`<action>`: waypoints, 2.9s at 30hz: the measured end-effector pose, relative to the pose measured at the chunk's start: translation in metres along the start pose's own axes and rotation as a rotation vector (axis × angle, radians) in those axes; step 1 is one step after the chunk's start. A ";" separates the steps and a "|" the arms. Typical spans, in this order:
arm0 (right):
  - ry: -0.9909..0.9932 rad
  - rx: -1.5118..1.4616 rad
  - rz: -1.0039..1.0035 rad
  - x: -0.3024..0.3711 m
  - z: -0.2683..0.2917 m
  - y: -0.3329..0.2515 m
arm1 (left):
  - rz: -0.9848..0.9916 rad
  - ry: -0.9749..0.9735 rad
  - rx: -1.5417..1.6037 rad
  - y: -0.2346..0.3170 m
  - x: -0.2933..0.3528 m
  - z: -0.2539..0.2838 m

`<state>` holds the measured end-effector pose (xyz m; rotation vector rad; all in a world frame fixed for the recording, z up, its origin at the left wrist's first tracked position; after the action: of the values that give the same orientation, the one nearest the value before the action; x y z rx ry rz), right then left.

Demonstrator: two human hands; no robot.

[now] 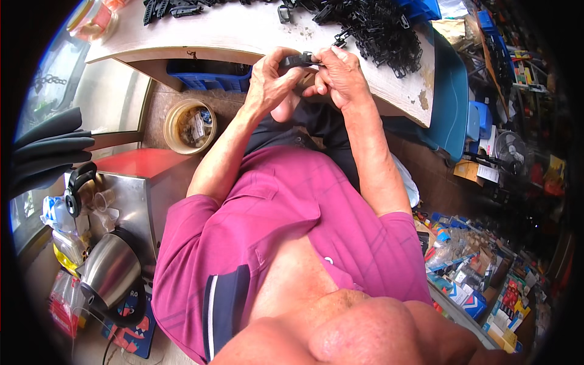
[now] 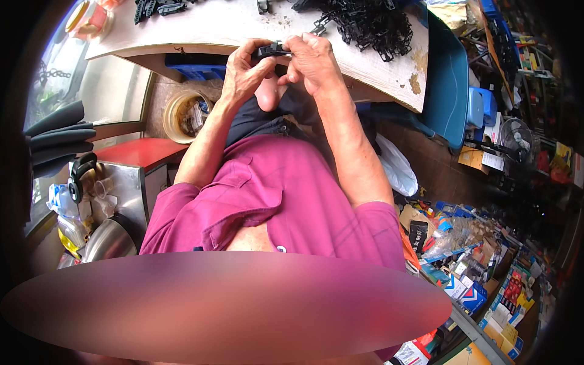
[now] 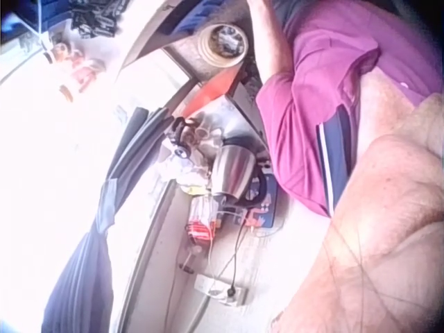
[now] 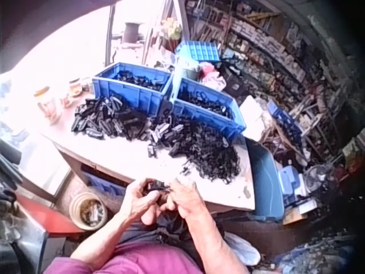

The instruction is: The person repeatedly assembles small plastic components by inserting small parts into plastic housings by hand and placing them on the table.

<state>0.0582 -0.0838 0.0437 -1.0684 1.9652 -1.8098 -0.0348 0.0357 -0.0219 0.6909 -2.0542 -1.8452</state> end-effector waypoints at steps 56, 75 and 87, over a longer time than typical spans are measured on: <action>0.157 -0.019 0.115 0.024 0.032 0.047 | 0.249 -0.062 0.353 0.007 0.006 -0.047; 1.093 -0.315 0.207 0.044 0.228 -0.050 | -0.520 -0.076 -1.077 -0.003 -0.072 -0.082; 0.255 0.000 0.152 0.007 0.097 -0.001 | 0.063 -0.036 0.201 0.005 -0.069 -0.085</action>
<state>0.1154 -0.1606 0.0287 -0.6943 2.1224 -1.9413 0.0664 0.0004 0.0010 0.6380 -2.2791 -1.6440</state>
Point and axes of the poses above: each hand's wrist, its own x-axis away from the middle knuckle, its own z-axis out of the back of the hand, y = z × x, the point moved 2 cm from there along -x, towards the middle knuckle, and after that the axes turned 4 degrees about x, right-handed, at the moved point
